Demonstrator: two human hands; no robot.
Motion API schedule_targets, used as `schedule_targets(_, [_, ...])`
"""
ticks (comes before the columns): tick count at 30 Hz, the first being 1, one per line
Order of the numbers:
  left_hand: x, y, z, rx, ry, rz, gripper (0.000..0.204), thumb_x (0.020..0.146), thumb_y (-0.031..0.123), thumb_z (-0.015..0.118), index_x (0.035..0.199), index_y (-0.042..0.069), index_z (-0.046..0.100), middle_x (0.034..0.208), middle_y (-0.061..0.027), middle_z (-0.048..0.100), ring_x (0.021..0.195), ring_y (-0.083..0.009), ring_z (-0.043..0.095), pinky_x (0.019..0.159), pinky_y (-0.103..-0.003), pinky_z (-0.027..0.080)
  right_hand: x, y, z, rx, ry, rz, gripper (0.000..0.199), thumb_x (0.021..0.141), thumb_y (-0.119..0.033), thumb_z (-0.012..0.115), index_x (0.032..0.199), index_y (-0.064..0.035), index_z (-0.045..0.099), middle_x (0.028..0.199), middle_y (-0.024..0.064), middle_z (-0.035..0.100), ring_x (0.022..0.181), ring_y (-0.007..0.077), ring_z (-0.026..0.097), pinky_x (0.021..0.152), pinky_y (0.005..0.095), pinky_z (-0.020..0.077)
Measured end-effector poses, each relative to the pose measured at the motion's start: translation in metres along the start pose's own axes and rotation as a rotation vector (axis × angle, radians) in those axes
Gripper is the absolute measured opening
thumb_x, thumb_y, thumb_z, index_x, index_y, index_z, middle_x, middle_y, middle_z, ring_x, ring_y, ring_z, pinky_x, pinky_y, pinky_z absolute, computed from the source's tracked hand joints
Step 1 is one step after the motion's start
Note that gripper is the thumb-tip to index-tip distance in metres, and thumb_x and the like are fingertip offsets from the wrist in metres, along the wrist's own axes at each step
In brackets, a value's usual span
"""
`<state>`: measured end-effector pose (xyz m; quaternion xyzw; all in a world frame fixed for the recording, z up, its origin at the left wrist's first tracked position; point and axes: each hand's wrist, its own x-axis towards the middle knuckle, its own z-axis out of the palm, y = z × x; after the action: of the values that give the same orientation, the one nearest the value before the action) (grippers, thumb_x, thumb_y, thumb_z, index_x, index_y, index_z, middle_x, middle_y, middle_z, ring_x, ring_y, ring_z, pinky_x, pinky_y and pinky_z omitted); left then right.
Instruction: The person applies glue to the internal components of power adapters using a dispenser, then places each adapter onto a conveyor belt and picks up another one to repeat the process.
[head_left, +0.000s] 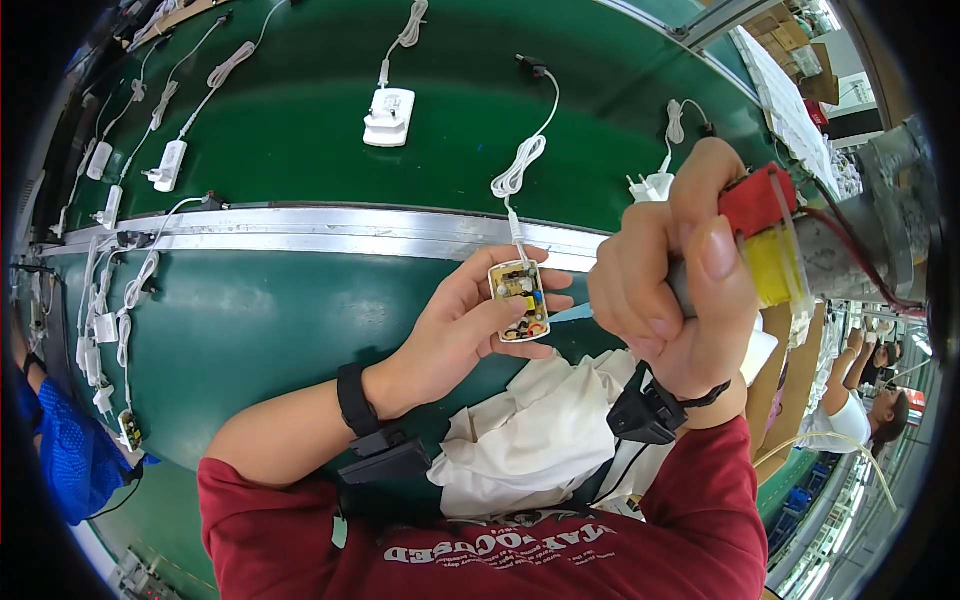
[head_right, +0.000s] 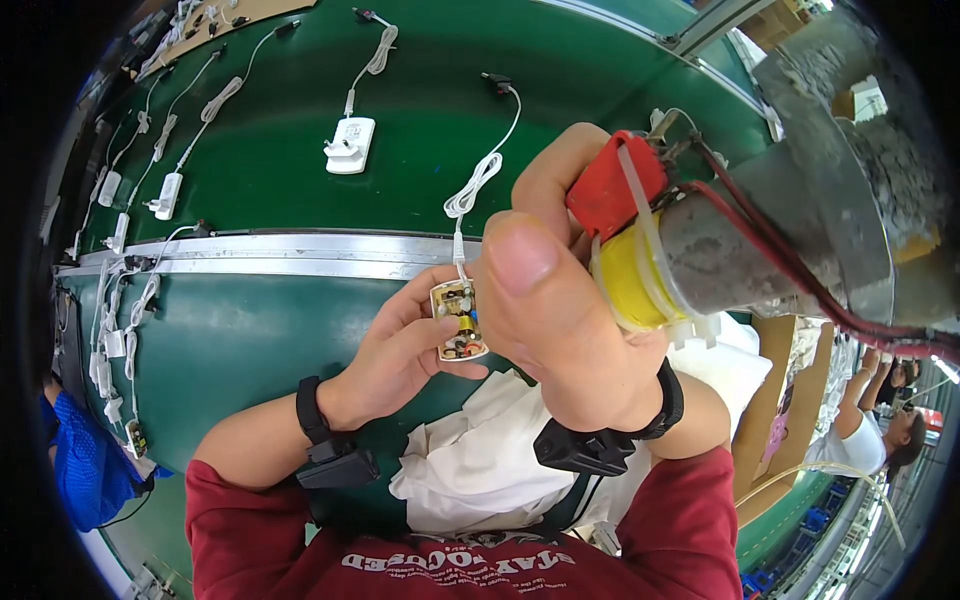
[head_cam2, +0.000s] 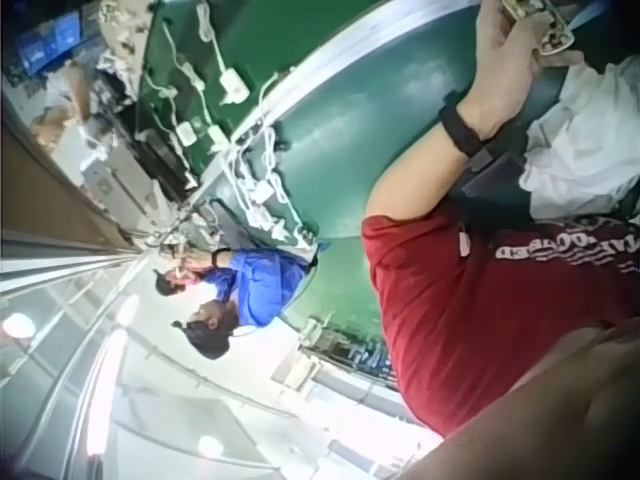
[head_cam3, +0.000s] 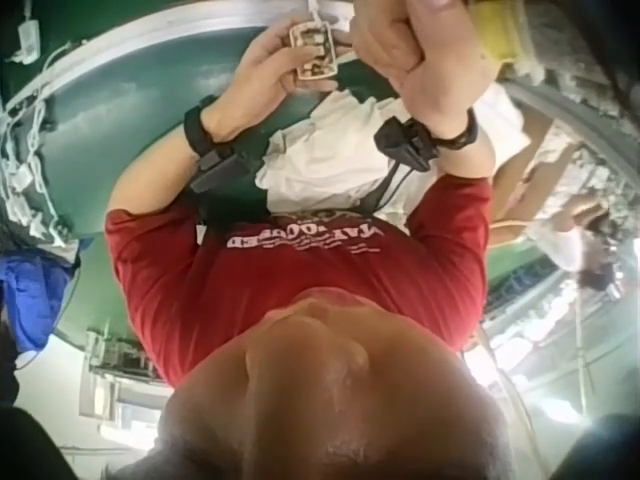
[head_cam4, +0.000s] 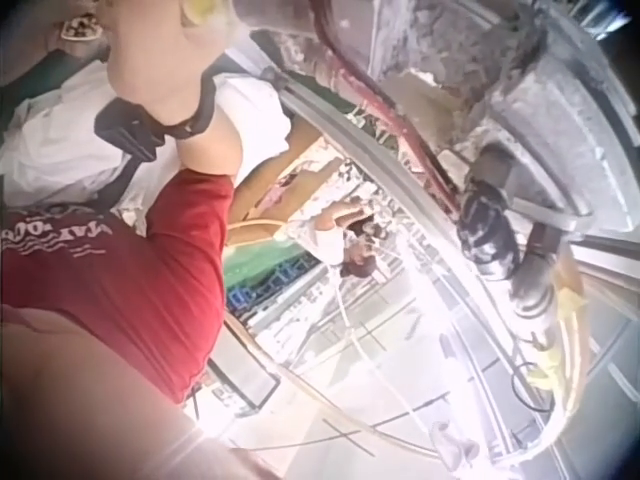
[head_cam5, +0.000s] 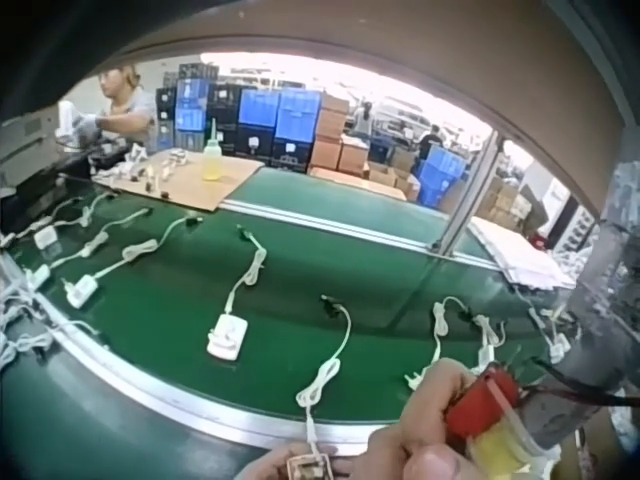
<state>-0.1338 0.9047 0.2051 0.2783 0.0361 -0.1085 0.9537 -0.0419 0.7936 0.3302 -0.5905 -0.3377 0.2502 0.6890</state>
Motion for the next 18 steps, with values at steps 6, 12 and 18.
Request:
schedule_targets(6, [0.0015,0.0007,-0.0014,-0.014,-0.003,0.014,0.038,0.093,0.005,0.04,0.131,0.009,0.036,0.128,-0.0147,0.048,0.117,-0.0244,0.051,0.085,-0.037,0.055,0.001,-0.0008,-0.0056,-0.065,-0.052,-0.017,0.028,0.095,-0.036,0.045,0.088,-0.0123,0.032,0.046,-0.0026,0.035,0.033,0.0066,0.029,0.033,0.022,0.025])
schedule_targets(12, [0.0051,-0.0034,-0.0019,-0.144,-0.066,-0.017,0.039,0.095,0.008,0.038,0.133,0.007,0.032,0.132,-0.016,0.043,0.122,-0.0261,0.046,0.093,-0.041,0.05,-0.0006,-0.0032,-0.0007,0.015,-0.004,0.039,0.029,0.095,-0.037,0.046,0.091,-0.0121,0.032,0.047,-0.0023,0.034,0.034,0.007,0.03,0.033,0.0222,0.0251])
schedule_targets(18, [0.0054,-0.0044,-0.0031,-0.288,-0.194,-0.028,0.041,0.096,0.012,0.035,0.135,0.004,0.025,0.138,-0.0172,0.035,0.127,-0.0268,0.039,0.101,-0.046,0.042,-0.0036,0.0038,-0.001,-0.073,-0.076,-0.03,0.031,0.094,-0.038,0.049,0.089,-0.0121,0.031,0.047,-0.0016,0.034,0.035,0.0077,0.03,0.033,0.023,0.0252])
